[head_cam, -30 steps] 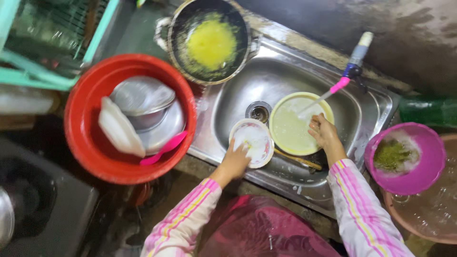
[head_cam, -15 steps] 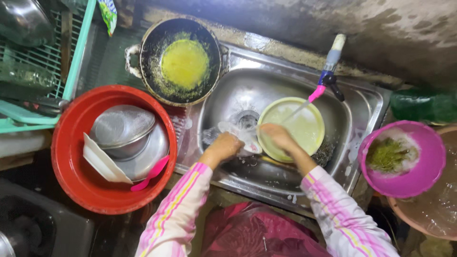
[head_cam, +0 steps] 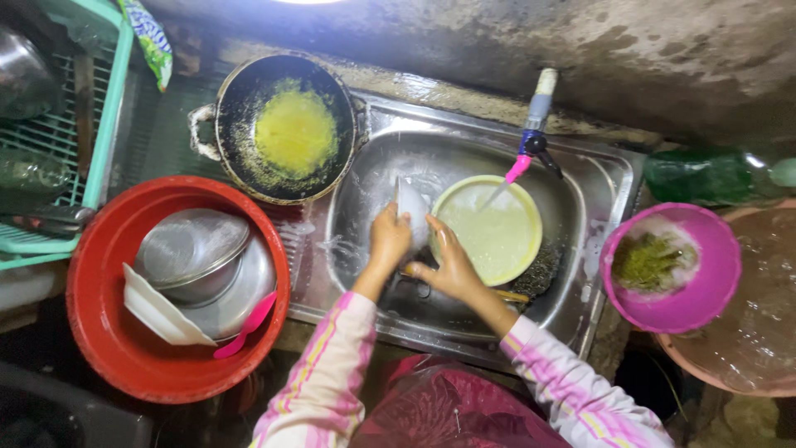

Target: The person washes dishes at a kitchen sink, scrubbing plates, bowls, pot lids and a frying pan with a soapy sponge, rinsing each item under the tap, and placing the cleaned items into a red basin and a dish rack. They apply dish soap from a green bottle and stack utensils in a holder.

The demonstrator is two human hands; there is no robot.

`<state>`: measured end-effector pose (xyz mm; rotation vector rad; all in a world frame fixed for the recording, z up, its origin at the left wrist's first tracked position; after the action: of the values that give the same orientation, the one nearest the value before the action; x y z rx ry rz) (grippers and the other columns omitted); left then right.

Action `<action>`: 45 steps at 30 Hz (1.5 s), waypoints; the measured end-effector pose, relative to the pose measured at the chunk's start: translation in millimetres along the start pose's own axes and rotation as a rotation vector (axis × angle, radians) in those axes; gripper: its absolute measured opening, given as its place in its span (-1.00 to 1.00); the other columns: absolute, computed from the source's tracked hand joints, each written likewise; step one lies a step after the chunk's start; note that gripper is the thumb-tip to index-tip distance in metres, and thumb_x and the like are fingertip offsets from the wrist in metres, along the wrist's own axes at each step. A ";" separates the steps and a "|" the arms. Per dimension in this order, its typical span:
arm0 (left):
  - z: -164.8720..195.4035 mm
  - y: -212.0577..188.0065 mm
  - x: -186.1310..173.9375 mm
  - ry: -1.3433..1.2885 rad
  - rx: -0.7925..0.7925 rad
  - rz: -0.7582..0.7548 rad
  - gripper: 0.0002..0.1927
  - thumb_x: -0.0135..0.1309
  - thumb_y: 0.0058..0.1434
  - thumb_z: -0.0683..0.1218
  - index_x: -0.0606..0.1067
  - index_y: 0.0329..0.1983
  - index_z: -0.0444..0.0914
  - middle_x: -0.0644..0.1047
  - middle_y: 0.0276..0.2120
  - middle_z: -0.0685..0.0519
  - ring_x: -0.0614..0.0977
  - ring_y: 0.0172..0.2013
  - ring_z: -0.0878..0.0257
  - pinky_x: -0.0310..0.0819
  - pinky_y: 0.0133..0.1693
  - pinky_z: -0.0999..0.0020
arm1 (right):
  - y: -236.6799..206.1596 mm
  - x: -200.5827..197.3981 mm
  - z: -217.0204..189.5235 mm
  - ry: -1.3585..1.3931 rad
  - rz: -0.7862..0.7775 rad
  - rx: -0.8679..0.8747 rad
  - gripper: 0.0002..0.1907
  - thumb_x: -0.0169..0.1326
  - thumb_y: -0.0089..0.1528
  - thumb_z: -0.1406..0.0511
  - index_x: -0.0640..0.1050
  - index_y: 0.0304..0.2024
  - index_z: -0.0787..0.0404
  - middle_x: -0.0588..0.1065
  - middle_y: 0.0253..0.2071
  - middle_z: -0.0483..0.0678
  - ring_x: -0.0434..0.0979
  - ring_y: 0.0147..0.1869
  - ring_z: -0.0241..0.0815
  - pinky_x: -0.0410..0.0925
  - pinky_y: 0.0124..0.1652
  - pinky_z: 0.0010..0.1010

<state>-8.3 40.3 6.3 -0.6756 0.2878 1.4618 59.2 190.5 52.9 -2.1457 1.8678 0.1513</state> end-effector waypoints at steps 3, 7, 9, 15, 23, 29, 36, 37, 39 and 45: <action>21.9 -11.7 35.8 -0.401 -0.269 -0.125 -0.76 0.07 0.27 -0.12 0.55 -0.07 -0.36 0.67 -0.33 -0.17 0.69 -0.32 -0.01 0.58 -0.25 0.10 | -18.5 -12.5 -22.9 -0.482 0.242 -0.167 -0.14 0.21 0.01 0.41 0.25 0.36 0.34 0.14 0.42 0.35 0.13 0.49 0.40 0.17 0.36 0.12; 21.5 -16.8 86.2 -1.052 -0.635 -0.534 -0.70 0.04 0.30 -0.10 0.46 0.09 -0.22 0.57 -0.16 -0.11 0.62 -0.26 0.11 0.58 -0.24 0.16 | -37.7 -49.8 26.3 -0.871 0.367 -0.090 -0.30 0.17 0.11 0.36 0.38 0.33 0.14 0.21 0.35 0.26 0.25 0.36 0.39 0.24 0.18 0.16; 7.9 -22.2 112.1 -1.061 -0.734 -0.698 -0.63 0.05 0.36 -0.01 0.44 0.16 -0.26 0.52 -0.09 -0.13 0.63 -0.17 0.10 0.62 -0.16 0.19 | -39.9 -66.5 70.8 -0.814 0.371 0.073 -0.31 0.03 0.16 0.49 0.39 0.38 0.14 0.23 0.32 0.27 0.28 0.37 0.33 0.29 0.23 0.06; -32.9 -18.6 114.2 -0.234 -0.347 -0.197 -0.43 0.23 0.30 0.12 0.46 0.24 -0.29 0.63 -0.03 -0.13 0.67 -0.06 0.12 0.53 -0.03 0.29 | -31.3 -85.8 189.1 0.461 0.504 0.707 -0.38 -0.04 0.16 0.54 0.39 0.31 0.22 0.52 0.13 0.13 0.57 0.14 0.02 0.44 0.08 -0.21; 2.3 -5.0 91.6 -1.217 -0.720 -0.478 -0.36 0.20 0.21 0.04 0.35 0.34 -0.19 0.52 0.16 -0.08 0.58 0.09 0.05 0.52 0.09 0.09 | -22.6 -143.6 154.7 0.500 0.384 0.550 -0.59 0.07 0.28 0.42 0.44 0.19 0.31 0.52 0.02 0.21 0.57 0.03 0.12 0.46 0.00 -0.10; 31.1 5.5 142.1 -1.384 -0.595 -0.257 -0.46 0.15 0.28 -0.01 0.39 0.30 -0.23 0.55 0.13 -0.05 0.62 0.05 0.07 0.56 0.08 0.07 | 60.6 -132.6 65.6 -1.224 0.553 0.018 -0.80 0.06 0.40 0.30 0.50 -0.01 0.32 0.52 -0.14 0.21 0.52 -0.05 0.25 0.37 -0.07 0.05; 21.7 16.1 129.1 -1.239 -0.770 -0.256 -0.33 0.07 0.25 0.24 0.33 0.28 -0.23 0.53 0.05 -0.14 0.62 -0.05 -0.06 0.54 -0.09 -0.08 | 73.3 -95.2 79.8 -0.744 -0.167 -0.155 -0.82 0.01 0.38 0.31 0.48 -0.05 0.31 0.50 -0.19 0.19 0.54 -0.13 0.21 0.38 -0.14 -0.01; 21.0 18.6 126.3 -1.266 -0.733 -0.271 -0.30 0.09 0.24 0.26 0.33 0.30 -0.24 0.53 0.07 -0.14 0.62 -0.01 -0.03 0.55 -0.05 -0.06 | 73.6 -100.6 83.1 -0.822 -0.161 -0.114 -0.82 0.00 0.38 0.31 0.48 -0.06 0.31 0.50 -0.20 0.19 0.54 -0.14 0.20 0.38 -0.15 -0.02; 22.1 16.6 121.8 -1.317 -0.671 -0.307 -0.24 0.14 0.21 0.28 0.32 0.33 -0.25 0.54 0.11 -0.12 0.62 0.06 0.03 0.58 0.05 -0.03 | 74.9 -109.6 85.1 -1.013 -0.036 0.015 -0.82 -0.01 0.37 0.31 0.47 -0.07 0.31 0.50 -0.21 0.19 0.54 -0.16 0.19 0.38 -0.17 -0.04; 43.7 28.9 109.3 -1.369 -0.595 -0.444 -0.16 0.15 0.11 0.32 0.26 0.37 -0.15 0.48 0.17 -0.16 0.57 0.10 -0.04 0.50 0.10 -0.09 | 60.3 -82.4 73.4 -0.555 0.103 -0.021 -0.83 -0.05 0.36 0.31 0.46 -0.11 0.32 0.50 -0.27 0.16 0.55 -0.23 0.12 0.39 -0.21 -0.11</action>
<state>-33.1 153.7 -28.6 -0.0481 -1.3040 1.2618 -4.4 282.8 -3.9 -1.7717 1.6406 0.7105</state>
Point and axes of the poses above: each hand's wrist, its own y-axis towards the middle knuckle, its own x-axis out of the palm, z = x × y, the point moved 1 cm from there along y, towards the middle knuckle
